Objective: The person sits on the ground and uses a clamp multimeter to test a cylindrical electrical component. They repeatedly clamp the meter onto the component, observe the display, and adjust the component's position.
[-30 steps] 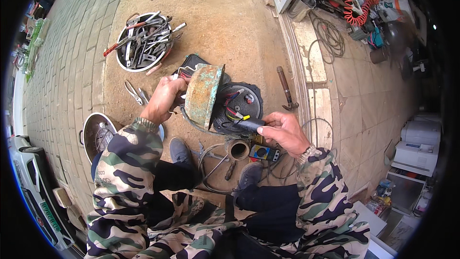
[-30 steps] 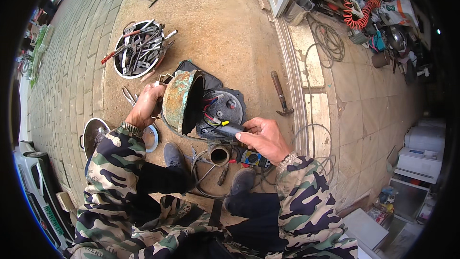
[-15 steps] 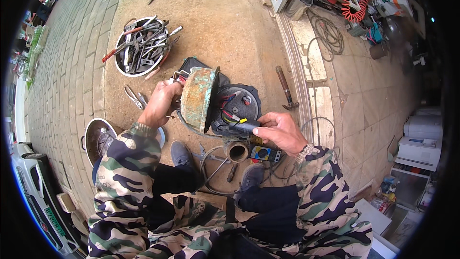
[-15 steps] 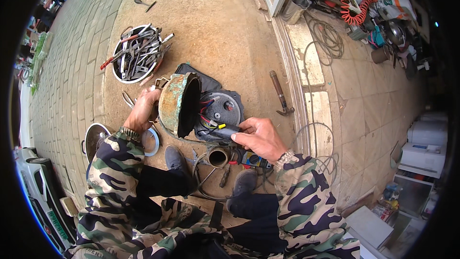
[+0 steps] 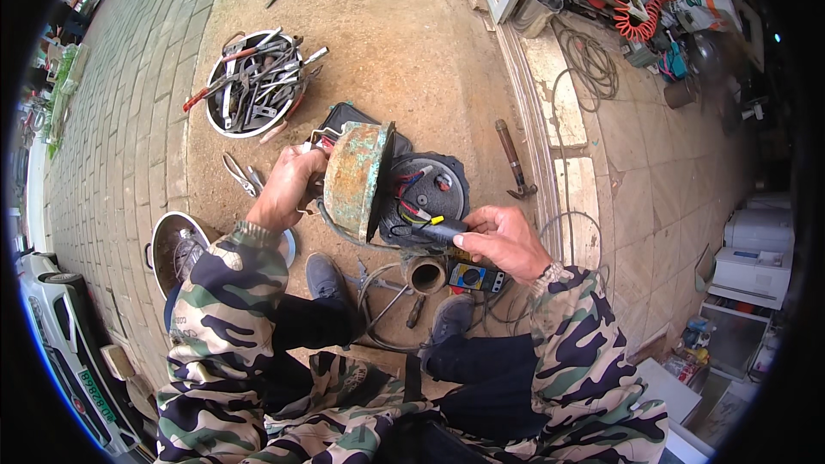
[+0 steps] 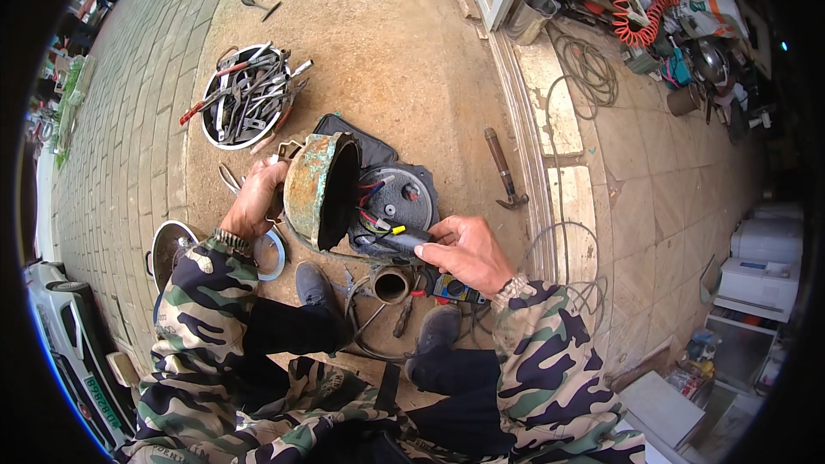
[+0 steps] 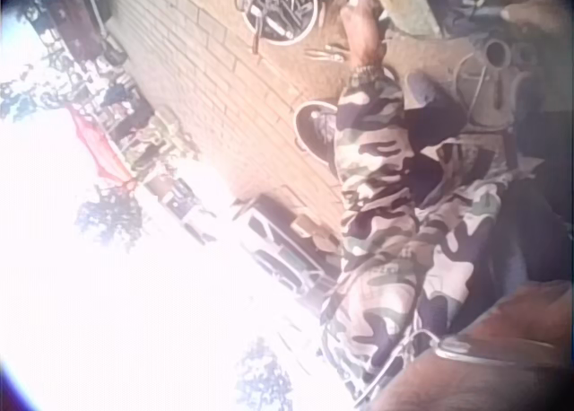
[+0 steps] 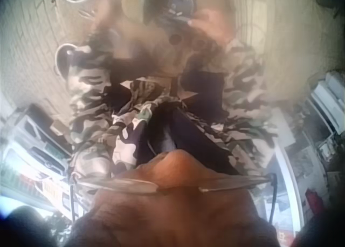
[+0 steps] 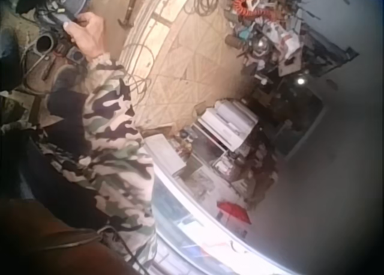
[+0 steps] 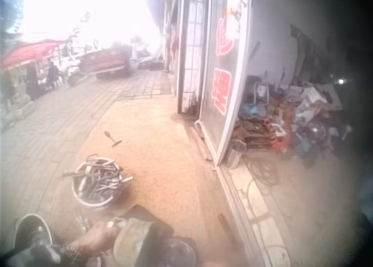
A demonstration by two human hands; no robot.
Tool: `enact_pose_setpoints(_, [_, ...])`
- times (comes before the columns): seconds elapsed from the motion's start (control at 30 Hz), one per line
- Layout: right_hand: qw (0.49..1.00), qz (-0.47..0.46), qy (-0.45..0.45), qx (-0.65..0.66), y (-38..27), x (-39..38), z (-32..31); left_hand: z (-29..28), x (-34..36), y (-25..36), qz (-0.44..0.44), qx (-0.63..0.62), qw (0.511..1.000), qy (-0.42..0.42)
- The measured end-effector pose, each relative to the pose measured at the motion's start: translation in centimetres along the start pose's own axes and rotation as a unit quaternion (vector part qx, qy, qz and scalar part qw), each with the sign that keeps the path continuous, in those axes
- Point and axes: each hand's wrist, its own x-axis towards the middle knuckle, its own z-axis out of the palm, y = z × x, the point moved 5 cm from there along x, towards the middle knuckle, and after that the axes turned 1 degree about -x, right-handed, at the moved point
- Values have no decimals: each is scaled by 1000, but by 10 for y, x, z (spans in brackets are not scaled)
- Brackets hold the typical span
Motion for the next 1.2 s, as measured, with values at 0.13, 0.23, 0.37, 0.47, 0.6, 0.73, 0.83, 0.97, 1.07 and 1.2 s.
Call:
enact_pose_setpoints(0.13, [1000,3,-7,-4,-2,2,3,-2,-4,3,-5,-1,1000,10])
enact_pose_setpoints(0.23, [1000,3,-6,-9,-1,3,2,-2,-4,3,0,1,1000,5])
enact_pose_setpoints(0.37, [1000,6,-10,-11,0,4,3,-2,-5,5,-4,3,1000,-2])
enact_pose_setpoints(0.47, [1000,21,-8,-15,0,-1,-1,7,-4,7,-11,4,1000,-8])
enact_pose_setpoints(0.6, [1000,18,-20,1,0,7,4,-2,-10,9,-6,13,1000,5])
enact_pose_setpoints(0.73, [1000,6,-4,1,-2,5,1,-6,0,0,-9,8,1000,-13])
enact_pose_setpoints(0.83, [1000,-3,2,-9,-1,6,-1,0,-4,4,-14,8,1000,-3])
enact_pose_setpoints(0.97, [1000,-4,-2,-7,-3,6,0,3,-7,8,-14,8,1000,1])
enact_pose_setpoints(1.07, [1000,-20,1,-6,-1,9,2,2,-6,7,-14,9,1000,-5])
enact_pose_setpoints(1.2, [998,-60,18,-29,-7,13,5,-7,-1,0,-9,6,1000,-20])
